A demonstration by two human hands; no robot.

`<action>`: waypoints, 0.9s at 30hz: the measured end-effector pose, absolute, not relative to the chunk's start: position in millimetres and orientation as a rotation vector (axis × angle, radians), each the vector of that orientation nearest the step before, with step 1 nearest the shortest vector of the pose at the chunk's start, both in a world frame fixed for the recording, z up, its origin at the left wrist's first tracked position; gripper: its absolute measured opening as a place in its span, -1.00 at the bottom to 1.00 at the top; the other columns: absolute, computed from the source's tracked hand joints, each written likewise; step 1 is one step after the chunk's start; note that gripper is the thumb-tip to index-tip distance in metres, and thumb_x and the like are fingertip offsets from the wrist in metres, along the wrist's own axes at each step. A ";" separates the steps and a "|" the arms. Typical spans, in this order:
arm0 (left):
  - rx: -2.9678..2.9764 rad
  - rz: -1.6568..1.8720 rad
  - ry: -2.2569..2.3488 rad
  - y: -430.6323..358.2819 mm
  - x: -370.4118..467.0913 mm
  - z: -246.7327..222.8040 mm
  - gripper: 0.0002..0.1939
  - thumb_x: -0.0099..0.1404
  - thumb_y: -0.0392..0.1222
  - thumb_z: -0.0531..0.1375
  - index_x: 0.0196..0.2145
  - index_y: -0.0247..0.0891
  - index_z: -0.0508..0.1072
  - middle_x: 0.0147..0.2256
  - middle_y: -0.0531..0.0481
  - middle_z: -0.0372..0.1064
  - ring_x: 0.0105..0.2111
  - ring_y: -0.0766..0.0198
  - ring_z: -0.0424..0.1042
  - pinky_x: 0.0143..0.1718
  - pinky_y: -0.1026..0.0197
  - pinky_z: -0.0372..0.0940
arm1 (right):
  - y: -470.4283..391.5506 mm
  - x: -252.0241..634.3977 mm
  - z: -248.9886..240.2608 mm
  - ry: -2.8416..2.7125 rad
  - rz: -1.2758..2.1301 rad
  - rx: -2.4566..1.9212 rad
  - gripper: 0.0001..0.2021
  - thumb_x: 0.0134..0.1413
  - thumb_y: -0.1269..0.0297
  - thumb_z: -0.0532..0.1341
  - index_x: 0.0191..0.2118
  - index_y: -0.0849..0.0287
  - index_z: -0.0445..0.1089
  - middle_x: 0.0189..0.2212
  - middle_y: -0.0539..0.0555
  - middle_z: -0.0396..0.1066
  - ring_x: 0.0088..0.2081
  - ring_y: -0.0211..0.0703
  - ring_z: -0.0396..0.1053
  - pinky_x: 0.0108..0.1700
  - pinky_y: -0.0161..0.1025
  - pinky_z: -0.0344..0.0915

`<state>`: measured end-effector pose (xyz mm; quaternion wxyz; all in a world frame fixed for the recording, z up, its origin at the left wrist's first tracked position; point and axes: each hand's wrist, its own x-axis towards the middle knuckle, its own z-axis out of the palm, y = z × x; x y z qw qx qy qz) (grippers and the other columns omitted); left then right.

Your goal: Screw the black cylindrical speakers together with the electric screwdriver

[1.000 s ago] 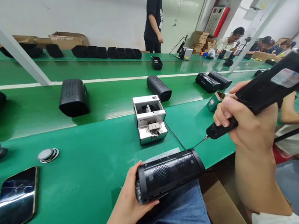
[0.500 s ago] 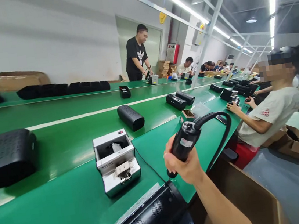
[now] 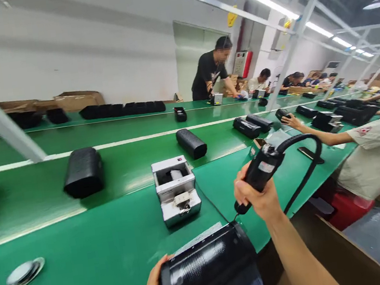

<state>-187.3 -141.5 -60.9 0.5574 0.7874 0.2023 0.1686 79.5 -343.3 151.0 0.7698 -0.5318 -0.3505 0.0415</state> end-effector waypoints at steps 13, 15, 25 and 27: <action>1.915 0.316 0.348 -162.9 -207.7 -12.1 0.27 0.12 -0.32 0.62 0.61 0.03 0.08 0.56 -0.27 0.22 0.54 -0.31 0.32 0.63 -0.38 0.20 | -305.7 61.1 245.9 -0.971 -0.087 -1.017 -0.74 0.25 0.46 0.49 -0.02 0.10 0.53 -0.54 -0.17 0.37 -0.67 -0.25 0.29 -0.57 -0.28 0.37; 1.910 0.315 0.340 -163.3 -207.8 -13.5 0.28 0.12 -0.34 0.62 0.61 0.03 0.07 0.56 -0.27 0.21 0.54 -0.31 0.31 0.62 -0.38 0.20 | -277.3 53.8 245.9 -0.957 -0.147 -0.943 -0.79 0.23 0.45 0.48 -0.16 0.08 0.47 -0.55 -0.18 0.37 -0.67 -0.26 0.30 -0.59 -0.29 0.36; 1.892 0.296 0.337 -163.3 -205.6 -3.8 0.28 0.10 -0.33 0.64 0.60 -0.03 0.09 0.59 -0.33 0.16 0.59 -0.38 0.22 0.65 -0.44 0.13 | -202.7 55.5 211.9 -0.800 -0.169 -1.153 -0.79 0.14 0.26 0.45 -0.18 0.06 0.42 -0.59 -0.20 0.34 -0.66 -0.26 0.30 -0.58 -0.26 0.36; 1.889 0.295 0.337 -163.5 -205.0 -3.5 0.30 0.10 -0.32 0.66 0.60 -0.03 0.08 0.59 -0.32 0.15 0.60 -0.36 0.20 0.66 -0.44 0.11 | -202.4 55.4 211.0 -0.780 -0.178 -1.160 -0.78 0.14 0.25 0.45 -0.18 0.06 0.41 -0.58 -0.21 0.33 -0.66 -0.26 0.30 -0.59 -0.26 0.34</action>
